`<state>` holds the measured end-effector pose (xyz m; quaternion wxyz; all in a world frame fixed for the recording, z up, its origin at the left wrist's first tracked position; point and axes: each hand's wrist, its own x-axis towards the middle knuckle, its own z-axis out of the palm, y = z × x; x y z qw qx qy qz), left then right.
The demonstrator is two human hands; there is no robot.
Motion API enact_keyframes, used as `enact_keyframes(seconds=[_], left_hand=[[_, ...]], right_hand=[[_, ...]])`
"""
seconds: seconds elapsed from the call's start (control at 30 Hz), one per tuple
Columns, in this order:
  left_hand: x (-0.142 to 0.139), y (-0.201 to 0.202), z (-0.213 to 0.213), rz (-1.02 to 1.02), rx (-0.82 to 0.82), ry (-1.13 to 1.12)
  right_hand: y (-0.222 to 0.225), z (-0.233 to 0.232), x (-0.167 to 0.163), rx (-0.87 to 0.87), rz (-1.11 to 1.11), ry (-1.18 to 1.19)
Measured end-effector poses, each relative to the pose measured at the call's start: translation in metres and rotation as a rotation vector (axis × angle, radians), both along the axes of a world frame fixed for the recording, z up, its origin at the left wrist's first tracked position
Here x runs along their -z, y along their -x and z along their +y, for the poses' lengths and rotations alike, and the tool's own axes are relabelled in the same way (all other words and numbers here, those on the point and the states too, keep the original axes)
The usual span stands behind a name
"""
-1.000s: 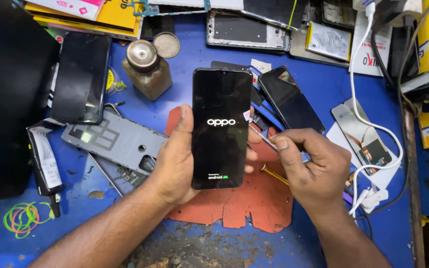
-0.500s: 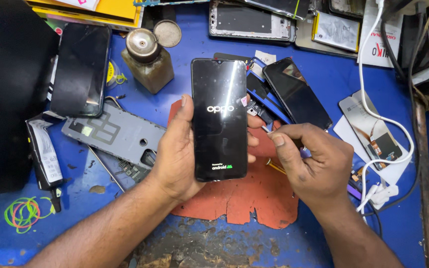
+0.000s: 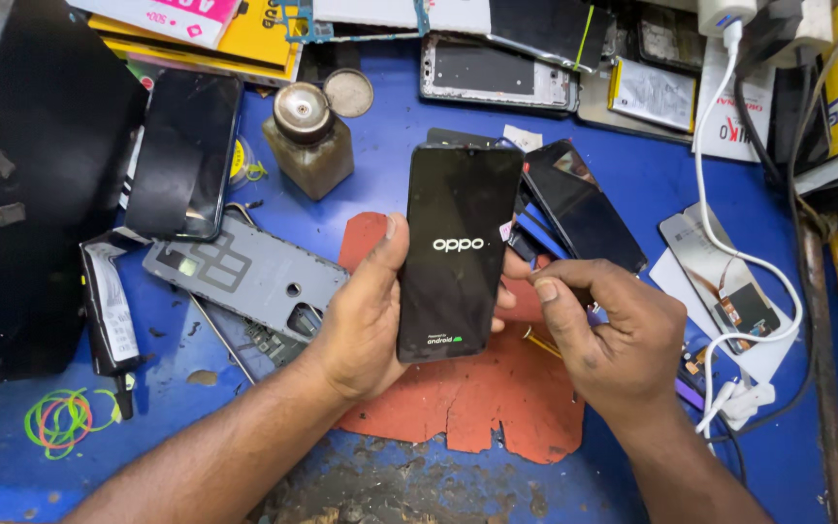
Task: The person uses a screwdriver to adjust a smartphone, then powers it on and attempts to unlock it by entering a passcode. The person connects a charging cable, continues to interact with the lock screen, and later handles a second disassembled smartphone, inspecting its internal components.
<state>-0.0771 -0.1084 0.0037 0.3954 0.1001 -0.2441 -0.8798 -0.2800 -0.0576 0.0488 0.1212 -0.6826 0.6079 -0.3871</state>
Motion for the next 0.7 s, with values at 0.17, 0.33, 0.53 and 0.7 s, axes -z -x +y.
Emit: enact_keyframes(seconds=[0.17, 0.33, 0.53, 0.7], left_hand=[[0.0023, -0.0004, -0.0011, 0.022, 0.028, 0.014], [0.0023, -0.0005, -0.0013, -0.012, 0.024, 0.022], [0.0019, 0.0005, -0.0016, -0.021, 0.020, 0.040], [0.0017, 0.0001, -0.0015, -0.042, 0.021, 0.041]], right_hand=[[0.0019, -0.0004, -0.0019, -0.002, -0.008, 0.005], [0.0026, 0.0004, -0.0017, -0.001, -0.031, 0.004], [0.0041, -0.0002, -0.0010, 0.001, -0.024, 0.012], [0.0057, -0.0001, -0.0006, -0.001, -0.015, 0.012]])
